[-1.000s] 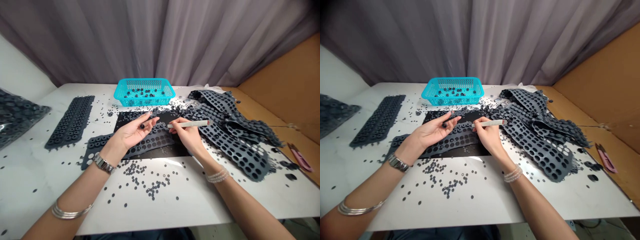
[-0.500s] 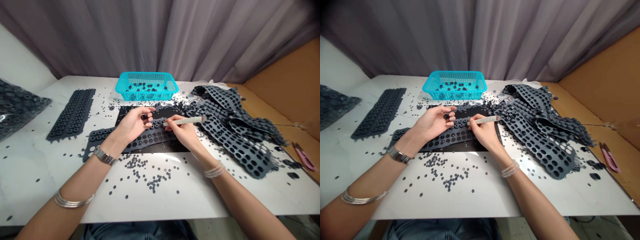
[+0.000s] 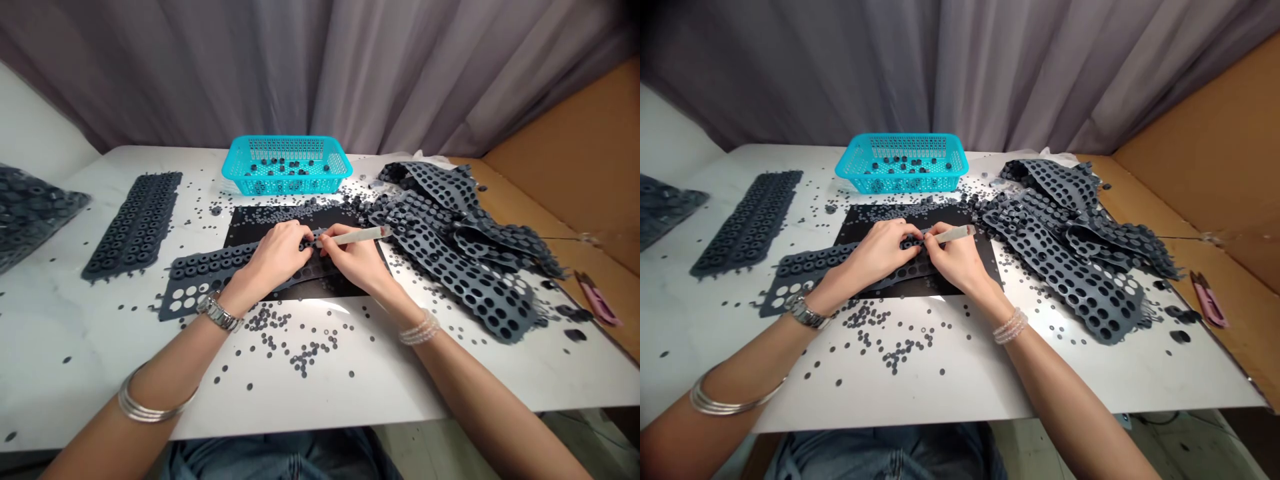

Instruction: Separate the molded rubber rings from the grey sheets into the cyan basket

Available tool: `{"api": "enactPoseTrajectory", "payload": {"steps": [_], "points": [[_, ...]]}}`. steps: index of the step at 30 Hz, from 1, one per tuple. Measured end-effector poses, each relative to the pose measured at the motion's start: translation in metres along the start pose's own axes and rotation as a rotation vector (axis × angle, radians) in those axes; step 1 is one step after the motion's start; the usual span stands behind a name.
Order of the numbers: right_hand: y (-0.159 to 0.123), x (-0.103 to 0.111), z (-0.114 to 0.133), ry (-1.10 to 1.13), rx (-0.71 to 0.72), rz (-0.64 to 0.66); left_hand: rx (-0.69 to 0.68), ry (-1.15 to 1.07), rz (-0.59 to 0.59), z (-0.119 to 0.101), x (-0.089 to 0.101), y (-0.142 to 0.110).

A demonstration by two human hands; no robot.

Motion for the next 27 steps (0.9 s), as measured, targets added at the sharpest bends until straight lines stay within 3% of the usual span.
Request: {"api": "enactPoseTrajectory", "payload": {"steps": [6, 9, 11, 15, 17, 20, 27], "points": [[-0.001, -0.002, 0.008, -0.089, 0.026, -0.002, -0.001, -0.015, -0.022, 0.001, -0.003, 0.001], [0.000, -0.004, 0.013, -0.172, 0.030, -0.010, 0.046, -0.142, -0.074, 0.000, 0.007, -0.001], [0.001, -0.003, 0.014, -0.184, 0.025, -0.026, 0.139, -0.386, -0.164, 0.007, 0.020, -0.007], [0.002, -0.002, 0.006, -0.058, -0.004, 0.001, 0.279, -1.175, -0.424, 0.026, 0.037, -0.017], [0.003, 0.003, -0.003, 0.059, -0.045, -0.005, 0.344, -1.486, -0.453, 0.032, 0.029, -0.018], [0.003, 0.022, -0.017, 0.220, -0.113, -0.106, 0.458, -1.700, -0.390, 0.034, 0.006, -0.018], [-0.001, 0.051, -0.027, 0.345, -0.199, -0.217, 0.459, -1.644, -0.352, 0.027, -0.011, -0.019]]}}
Point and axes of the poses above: each hand's wrist, its own y-axis towards the middle knuckle, its own x-axis out of the back of the hand, z = x × y, the point moved 10 cm from there along y, towards the middle knuckle, and after that the axes turned 10 degrees about -x, right-handed, at the moved point
